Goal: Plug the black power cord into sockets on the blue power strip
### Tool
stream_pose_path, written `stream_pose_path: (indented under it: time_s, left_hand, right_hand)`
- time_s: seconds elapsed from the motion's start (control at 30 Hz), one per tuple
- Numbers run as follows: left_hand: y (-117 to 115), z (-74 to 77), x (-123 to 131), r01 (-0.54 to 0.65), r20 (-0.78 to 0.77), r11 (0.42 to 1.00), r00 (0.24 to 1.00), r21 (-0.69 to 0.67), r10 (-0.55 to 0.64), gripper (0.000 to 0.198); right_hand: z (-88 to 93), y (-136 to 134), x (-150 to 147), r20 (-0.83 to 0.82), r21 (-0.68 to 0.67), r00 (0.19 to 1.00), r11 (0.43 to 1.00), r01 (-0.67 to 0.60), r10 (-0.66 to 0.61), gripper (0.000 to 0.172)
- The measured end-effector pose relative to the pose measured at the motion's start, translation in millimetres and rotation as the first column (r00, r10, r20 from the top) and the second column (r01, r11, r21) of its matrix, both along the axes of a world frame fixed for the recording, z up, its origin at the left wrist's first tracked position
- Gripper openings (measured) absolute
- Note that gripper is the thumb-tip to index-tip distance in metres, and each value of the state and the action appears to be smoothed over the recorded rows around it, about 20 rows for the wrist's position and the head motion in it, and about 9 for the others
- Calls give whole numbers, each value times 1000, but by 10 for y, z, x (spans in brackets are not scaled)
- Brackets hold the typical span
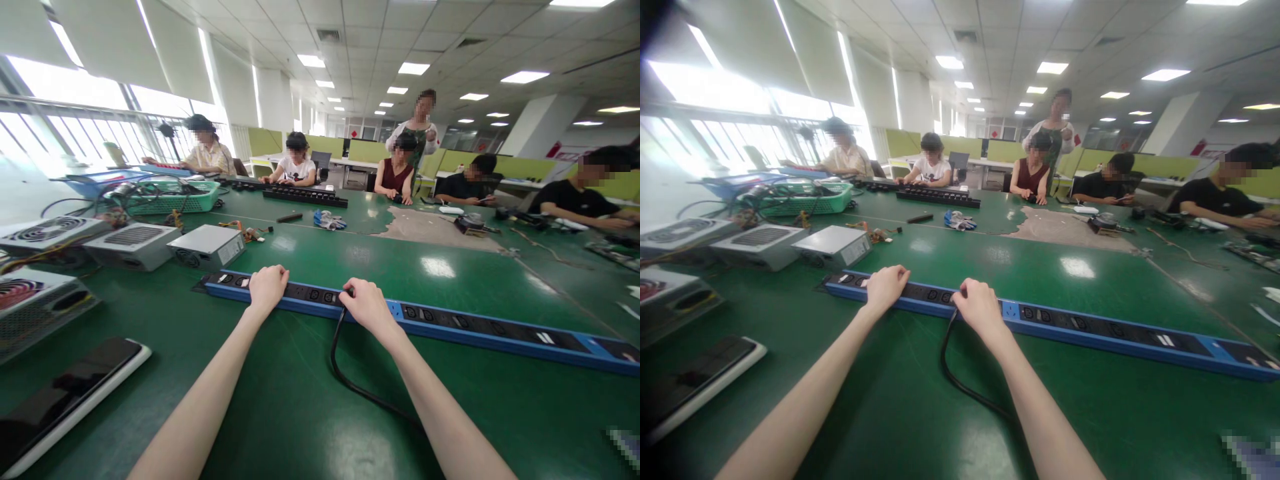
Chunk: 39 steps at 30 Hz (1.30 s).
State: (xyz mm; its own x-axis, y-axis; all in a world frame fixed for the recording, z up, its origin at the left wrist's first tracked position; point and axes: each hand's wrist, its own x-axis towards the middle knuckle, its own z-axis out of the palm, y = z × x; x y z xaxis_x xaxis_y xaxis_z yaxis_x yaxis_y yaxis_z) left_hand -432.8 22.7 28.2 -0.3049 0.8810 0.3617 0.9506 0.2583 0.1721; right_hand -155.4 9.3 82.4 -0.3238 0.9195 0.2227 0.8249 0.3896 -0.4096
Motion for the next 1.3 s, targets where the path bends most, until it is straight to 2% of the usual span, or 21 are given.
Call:
stream_pose_path:
  time_s: [0.1, 0.3, 0.37, 0.47, 0.57, 0.7, 0.77, 0.9, 1.03, 1.13, 1.3]
  left_hand:
    - [0, -1, -3, -4, 4, 1000, 1000, 5, 4, 39]
    - [-2, 5, 2, -6, 12, 1000, 1000, 3, 6, 38]
    - [0, 4, 2, -4, 13, 1000, 1000, 4, 4, 38]
    - [5, -4, -1, -1, 5, 1000, 1000, 8, 1, 39]
    - [11, -19, -8, 4, -4, 1000, 1000, 15, -4, 39]
    - [15, -33, -17, 10, -15, 1000, 1000, 22, -10, 39]
    - [13, -32, -20, 13, -16, 1000, 1000, 25, -12, 40]
    - [9, -22, -18, 0, 0, 1000, 1000, 8, 0, 40]
    - [3, -19, -4, 0, 3, 1000, 1000, 10, 0, 42]
    - [0, -20, 4, -1, -1, 1000, 1000, 9, 1, 42]
    - [-10, 15, 3, -13, -11, 1000, 1000, -3, 13, 40]
  right_hand:
    - [-13, 74, 76, -87, -36, 996, 999, -22, 19, 24]
    - [-22, 195, 243, -231, -215, 967, 964, -158, 107, 30]
    - [-1, 175, 240, -207, -196, 968, 963, -183, 142, 30]
    - [33, 116, 193, -140, -79, 977, 981, -176, 163, 27]
    - [22, 105, 174, -136, -71, 983, 989, -133, 122, 25]
    - [-75, 201, 239, -233, -270, 972, 960, -73, 8, 25]
    - [-116, 238, 258, -246, -304, 968, 952, -30, -48, 23]
    - [-118, 154, 143, -116, -121, 992, 992, 39, -53, 15]
    - [-68, -49, -89, 109, 43, 987, 992, 116, -120, 16]
    - [-45, -132, -176, 210, 58, 969, 991, 119, -128, 18]
    - [-63, -168, -153, 243, 65, 962, 991, 113, -125, 20]
